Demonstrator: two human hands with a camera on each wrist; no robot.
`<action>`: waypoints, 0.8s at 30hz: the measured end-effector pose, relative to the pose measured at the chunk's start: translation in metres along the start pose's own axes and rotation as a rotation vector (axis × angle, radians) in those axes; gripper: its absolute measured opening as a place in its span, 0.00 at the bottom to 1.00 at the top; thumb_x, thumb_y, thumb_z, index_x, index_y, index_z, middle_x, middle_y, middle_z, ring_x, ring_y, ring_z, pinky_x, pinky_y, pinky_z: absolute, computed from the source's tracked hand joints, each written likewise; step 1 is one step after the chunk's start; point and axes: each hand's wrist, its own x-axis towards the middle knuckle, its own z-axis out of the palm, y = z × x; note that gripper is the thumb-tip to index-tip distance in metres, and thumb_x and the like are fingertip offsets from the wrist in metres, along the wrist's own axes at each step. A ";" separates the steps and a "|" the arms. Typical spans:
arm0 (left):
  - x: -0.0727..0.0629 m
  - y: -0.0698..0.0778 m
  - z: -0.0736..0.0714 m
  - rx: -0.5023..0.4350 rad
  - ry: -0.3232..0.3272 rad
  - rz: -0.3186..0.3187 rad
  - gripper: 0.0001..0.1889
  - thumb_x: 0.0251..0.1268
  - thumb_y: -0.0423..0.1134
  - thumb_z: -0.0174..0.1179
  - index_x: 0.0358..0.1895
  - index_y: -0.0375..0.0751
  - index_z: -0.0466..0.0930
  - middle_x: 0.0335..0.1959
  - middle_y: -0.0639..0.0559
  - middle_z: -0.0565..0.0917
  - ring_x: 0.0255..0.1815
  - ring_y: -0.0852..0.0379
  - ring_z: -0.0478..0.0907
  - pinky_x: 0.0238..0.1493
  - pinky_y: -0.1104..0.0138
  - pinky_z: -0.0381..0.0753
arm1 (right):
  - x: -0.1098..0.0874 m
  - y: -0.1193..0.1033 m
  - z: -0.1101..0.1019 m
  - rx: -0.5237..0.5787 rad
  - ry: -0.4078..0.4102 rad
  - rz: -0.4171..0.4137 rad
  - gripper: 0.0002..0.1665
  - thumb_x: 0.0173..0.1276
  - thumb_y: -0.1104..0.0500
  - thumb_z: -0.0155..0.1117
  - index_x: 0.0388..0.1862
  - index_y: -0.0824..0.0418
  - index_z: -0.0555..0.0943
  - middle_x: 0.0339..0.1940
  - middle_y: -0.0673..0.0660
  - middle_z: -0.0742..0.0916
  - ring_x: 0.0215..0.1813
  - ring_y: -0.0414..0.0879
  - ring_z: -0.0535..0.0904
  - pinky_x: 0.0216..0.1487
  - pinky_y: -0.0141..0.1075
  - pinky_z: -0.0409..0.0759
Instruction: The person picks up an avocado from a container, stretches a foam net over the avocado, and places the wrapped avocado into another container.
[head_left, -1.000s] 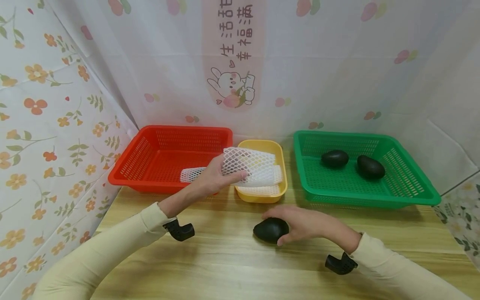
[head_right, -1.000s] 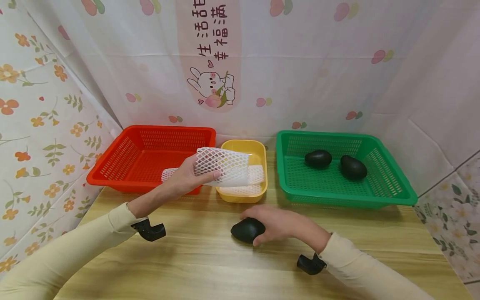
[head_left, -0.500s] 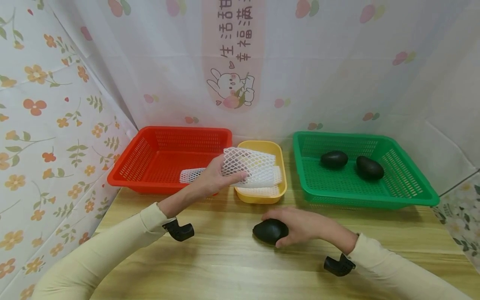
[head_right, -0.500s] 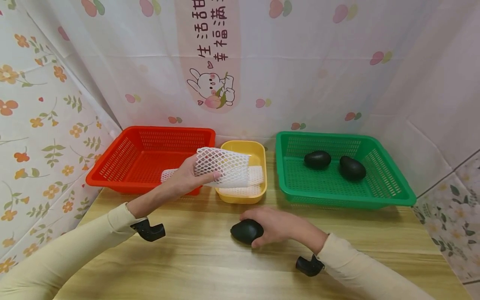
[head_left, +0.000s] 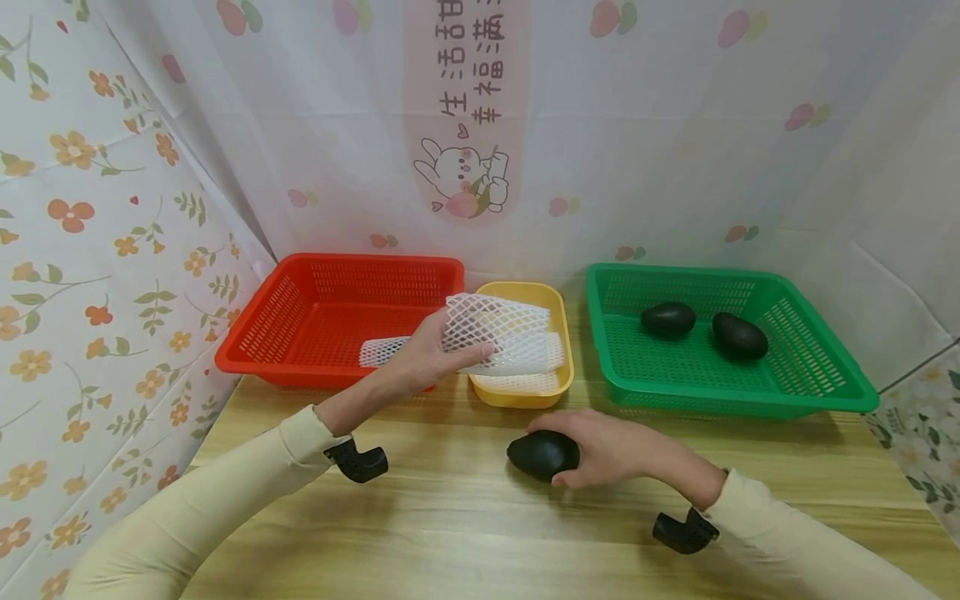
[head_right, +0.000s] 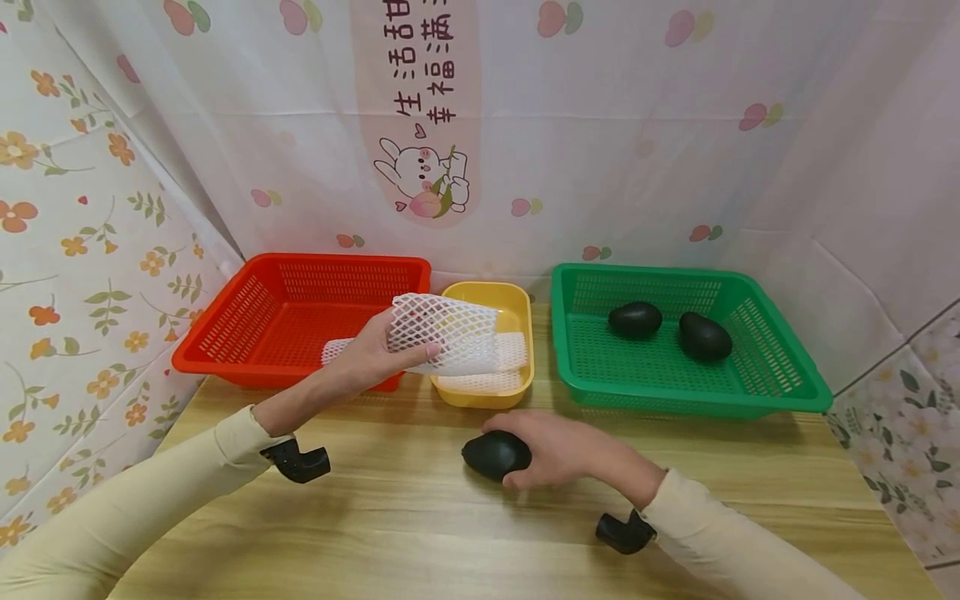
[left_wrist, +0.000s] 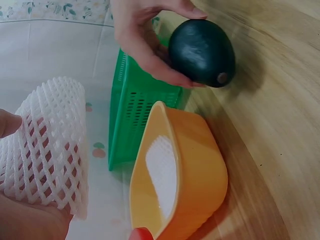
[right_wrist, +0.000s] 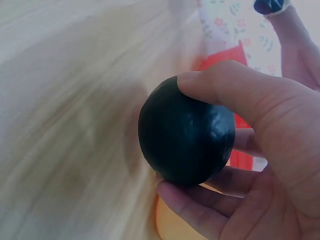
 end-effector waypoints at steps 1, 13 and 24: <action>0.000 0.000 0.000 -0.003 -0.001 -0.001 0.35 0.66 0.46 0.69 0.71 0.41 0.65 0.61 0.49 0.77 0.60 0.50 0.75 0.65 0.55 0.73 | -0.001 0.000 -0.002 0.005 0.003 0.005 0.36 0.63 0.50 0.76 0.67 0.60 0.75 0.62 0.52 0.81 0.58 0.45 0.77 0.56 0.46 0.77; 0.001 -0.002 -0.001 -0.023 -0.010 0.015 0.33 0.67 0.44 0.69 0.70 0.40 0.65 0.59 0.48 0.78 0.57 0.50 0.76 0.62 0.58 0.76 | -0.011 -0.002 -0.028 0.007 0.090 0.022 0.37 0.63 0.53 0.76 0.69 0.61 0.74 0.62 0.52 0.81 0.55 0.45 0.77 0.53 0.43 0.80; 0.002 -0.004 -0.001 -0.027 -0.006 0.002 0.34 0.66 0.44 0.69 0.71 0.41 0.64 0.60 0.48 0.78 0.57 0.49 0.76 0.61 0.57 0.77 | -0.021 0.001 -0.056 -0.053 0.233 0.029 0.39 0.62 0.57 0.78 0.70 0.62 0.74 0.63 0.57 0.80 0.57 0.51 0.77 0.51 0.48 0.81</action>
